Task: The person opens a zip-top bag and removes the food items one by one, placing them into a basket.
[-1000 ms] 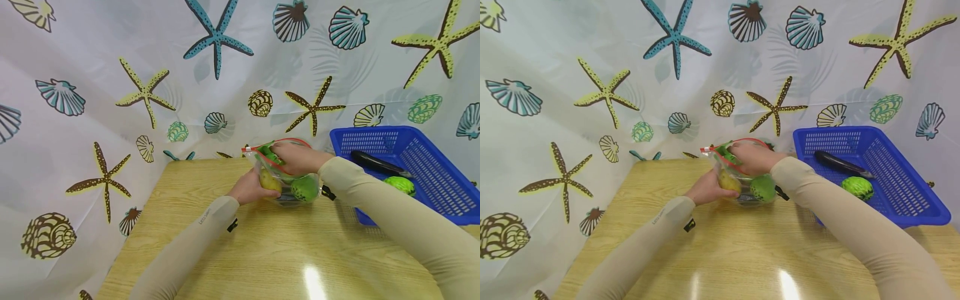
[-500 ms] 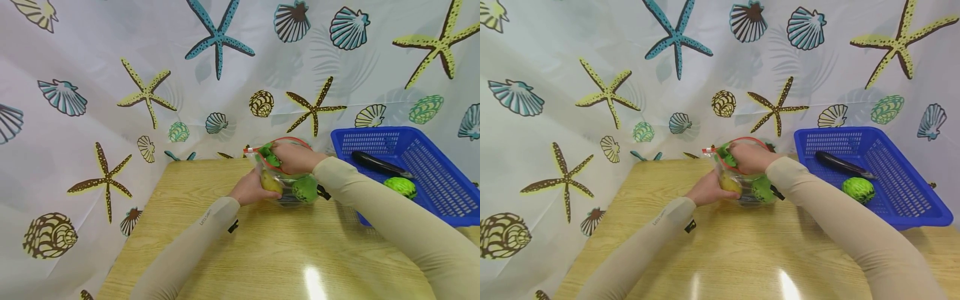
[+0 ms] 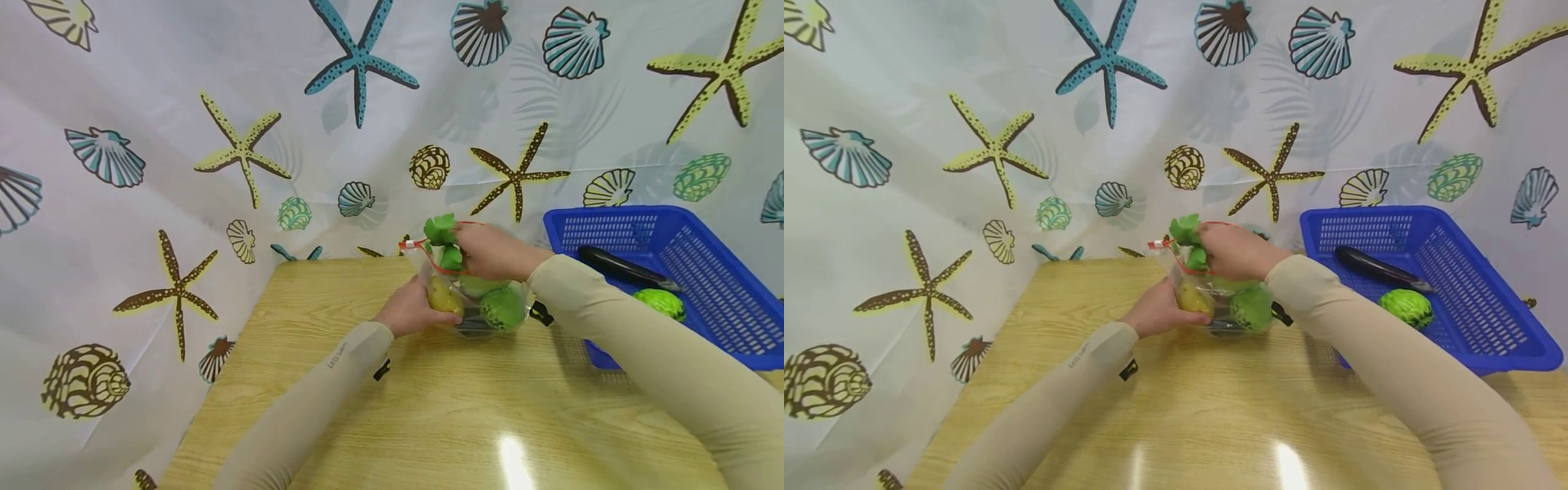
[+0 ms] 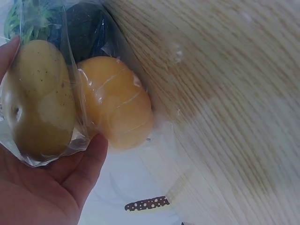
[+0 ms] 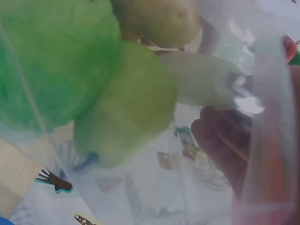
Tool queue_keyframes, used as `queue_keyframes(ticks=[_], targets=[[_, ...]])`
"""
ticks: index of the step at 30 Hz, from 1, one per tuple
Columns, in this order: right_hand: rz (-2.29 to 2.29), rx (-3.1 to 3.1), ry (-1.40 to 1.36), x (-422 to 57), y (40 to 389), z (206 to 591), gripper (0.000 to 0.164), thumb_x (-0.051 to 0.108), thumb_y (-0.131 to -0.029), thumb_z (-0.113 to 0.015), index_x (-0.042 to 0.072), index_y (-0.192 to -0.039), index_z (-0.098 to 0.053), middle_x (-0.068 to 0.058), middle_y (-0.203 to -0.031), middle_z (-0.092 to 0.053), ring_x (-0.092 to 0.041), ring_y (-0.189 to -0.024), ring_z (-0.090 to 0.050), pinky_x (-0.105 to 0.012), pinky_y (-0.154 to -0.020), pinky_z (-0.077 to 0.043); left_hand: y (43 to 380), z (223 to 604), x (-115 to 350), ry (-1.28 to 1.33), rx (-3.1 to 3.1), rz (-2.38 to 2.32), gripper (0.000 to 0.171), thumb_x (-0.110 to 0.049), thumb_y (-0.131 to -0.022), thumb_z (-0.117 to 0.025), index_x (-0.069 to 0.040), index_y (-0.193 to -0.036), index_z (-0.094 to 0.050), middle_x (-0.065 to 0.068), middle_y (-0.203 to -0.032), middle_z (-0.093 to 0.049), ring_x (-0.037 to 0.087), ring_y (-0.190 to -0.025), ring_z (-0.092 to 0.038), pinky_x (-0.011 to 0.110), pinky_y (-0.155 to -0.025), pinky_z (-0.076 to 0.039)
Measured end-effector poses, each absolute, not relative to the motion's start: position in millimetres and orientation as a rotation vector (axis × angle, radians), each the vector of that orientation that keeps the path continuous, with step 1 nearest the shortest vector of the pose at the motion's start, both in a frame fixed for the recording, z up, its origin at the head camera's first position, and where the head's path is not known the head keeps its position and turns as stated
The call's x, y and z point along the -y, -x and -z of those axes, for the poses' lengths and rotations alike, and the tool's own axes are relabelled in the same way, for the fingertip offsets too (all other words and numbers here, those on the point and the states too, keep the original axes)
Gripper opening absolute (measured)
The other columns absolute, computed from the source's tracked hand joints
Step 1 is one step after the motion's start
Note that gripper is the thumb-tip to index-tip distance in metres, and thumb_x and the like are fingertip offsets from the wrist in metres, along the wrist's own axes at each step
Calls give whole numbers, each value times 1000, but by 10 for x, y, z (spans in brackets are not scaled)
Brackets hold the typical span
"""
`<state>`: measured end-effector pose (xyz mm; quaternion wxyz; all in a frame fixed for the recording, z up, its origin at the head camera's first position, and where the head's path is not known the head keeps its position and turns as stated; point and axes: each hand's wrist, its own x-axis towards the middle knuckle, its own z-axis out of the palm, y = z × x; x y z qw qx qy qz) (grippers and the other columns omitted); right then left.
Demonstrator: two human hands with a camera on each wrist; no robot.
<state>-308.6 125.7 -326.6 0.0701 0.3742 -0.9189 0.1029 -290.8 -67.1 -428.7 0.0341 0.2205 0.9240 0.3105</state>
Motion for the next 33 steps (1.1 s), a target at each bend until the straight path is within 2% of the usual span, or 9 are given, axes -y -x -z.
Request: queue_keyframes(ticks=[5,9,12,15,18,21,26,29,33], targets=[[-455,2763,-1109,-1325,3020,3154,9,6,-87,-63,8,-95,-61,-8,-94,-62,-21,-85,-57,-43,-76,-51,2922,4298,685,-691,-2815,-1011,105,-63,-60,-79,-26,-143,-25,-7,-101,-55,9,-79,-54,32,-67,-50],[-520,2717,-1124,-1393,2972,3082,10,8,-89,-63,9,-99,-63,-8,-95,-61,-21,-90,-57,-44,-79,-50,2918,4297,687,-673,-2809,-1013,99,-64,-60,-79,-23,-137,-31,-6,-98,-55,11,-76,-54,31,-64,-49],[-557,2664,-1151,-1453,2937,3014,10,7,-89,-63,9,-99,-61,-6,-90,-59,-19,-85,-54,-41,-75,-48,2908,4295,685,-669,-2809,-1001,99,-65,-60,-78,-21,-136,-33,-6,-98,-55,12,-77,-54,32,-65,-48],[-575,2608,-1173,-1538,2899,2944,7,6,-89,-61,10,-91,-56,-5,-80,-53,-18,-74,-48,-38,-66,-42,2895,4295,679,-679,-2800,-1002,100,-64,-60,-78,-21,-138,-34,-6,-98,-55,11,-79,-53,32,-67,-48],[-585,2571,-1163,-1654,2837,2869,12,6,-89,-61,11,-87,-51,-4,-78,-47,-18,-68,-44,-37,-62,-38,2889,4303,668,-690,-2778,-1008,92,-63,-61,-79,-23,-132,-38,-7,-98,-56,11,-79,-53,32,-67,-48],[-602,2544,-1141,-1780,2754,2771,15,6,-88,-63,11,-88,-49,-5,-81,-46,-19,-70,-45,-38,-62,-38,2891,4309,659,-696,-2772,-1003,83,-62,-62,-79,-25,-126,-40,-7,-97,-55,11,-79,-53,31,-67,-48],[-592,2477,-1072,-2009,2621,2613,16,11,-86,-69,9,-90,-54,-5,-80,-53,-17,-72,-52,-40,-62,-45,2899,4299,656,-678,-2801,-979,86,-63,-61,-78,-25,-127,-38,-6,-96,-54,11,-77,-53,31,-65,-48],[-593,2416,-1012,-2192,2553,2558,16,11,-83,-71,7,-89,-56,-5,-77,-55,-16,-68,-51,-40,-60,-45,2900,4299,655,-672,-2800,-967,90,-64,-61,-78,-25,-130,-36,-5,-97,-54,12,-77,-53,31,-64,-48],[-637,2338,-951,-2449,2501,2527,17,3,-81,-72,3,-94,-61,-2,-78,-58,-13,-67,-51,-26,-59,-44,2895,4296,650,-666,-2788,-968,95,-64,-61,-78,-24,-135,-34,-5,-100,-53,11,-80,-53,31,-66,-49]])
